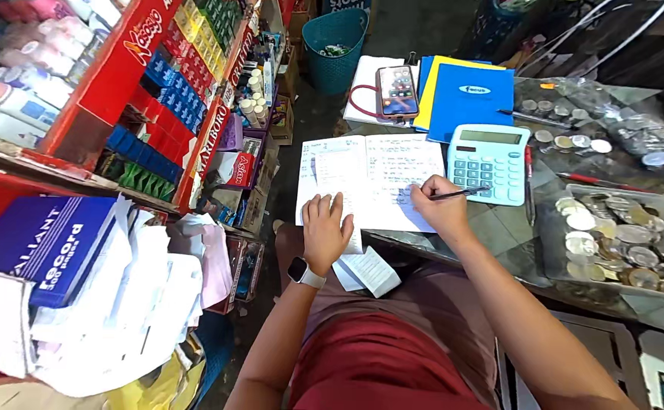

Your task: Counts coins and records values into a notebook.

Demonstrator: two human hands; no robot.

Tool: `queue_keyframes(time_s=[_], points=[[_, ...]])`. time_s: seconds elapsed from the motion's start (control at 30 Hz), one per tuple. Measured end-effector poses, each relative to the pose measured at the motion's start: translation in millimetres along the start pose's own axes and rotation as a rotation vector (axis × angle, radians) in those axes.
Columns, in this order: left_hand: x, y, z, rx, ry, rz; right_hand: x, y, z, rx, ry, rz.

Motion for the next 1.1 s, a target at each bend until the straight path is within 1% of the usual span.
queue_keyframes(time_s=[0.33, 0.87, 1.0, 1.1], points=[[-0.9, 0.2, -1.4, 0.004, 0.0, 0.007, -0.2, -1.3, -0.4, 0.004, -0.001, -0.03], [-0.8, 0.1, -1.4, -0.016, 0.015, 0.01, -0.5, -1.9, -0.2, 0.009, 0.011, -0.019], [-1.1, 0.4, -1.3, -0.013, 0.011, 0.009, -0.7, -3.4, -4.2, -0.045, 0.099, 0.036], [-1.3, -0.1, -0.6, -0.021, 0.013, 0.012, -0.7, -4.2, -4.8, -0.077, 0.108, 0.042]])
Point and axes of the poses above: each hand's wrist, its own y-axis towards the middle knuckle, its own z-axis out of the palm, x = y × z, the point moved 4 cm from there along y, towards the middle knuckle, and after that the axes turned 9 degrees about x, right-handed, at the moved point
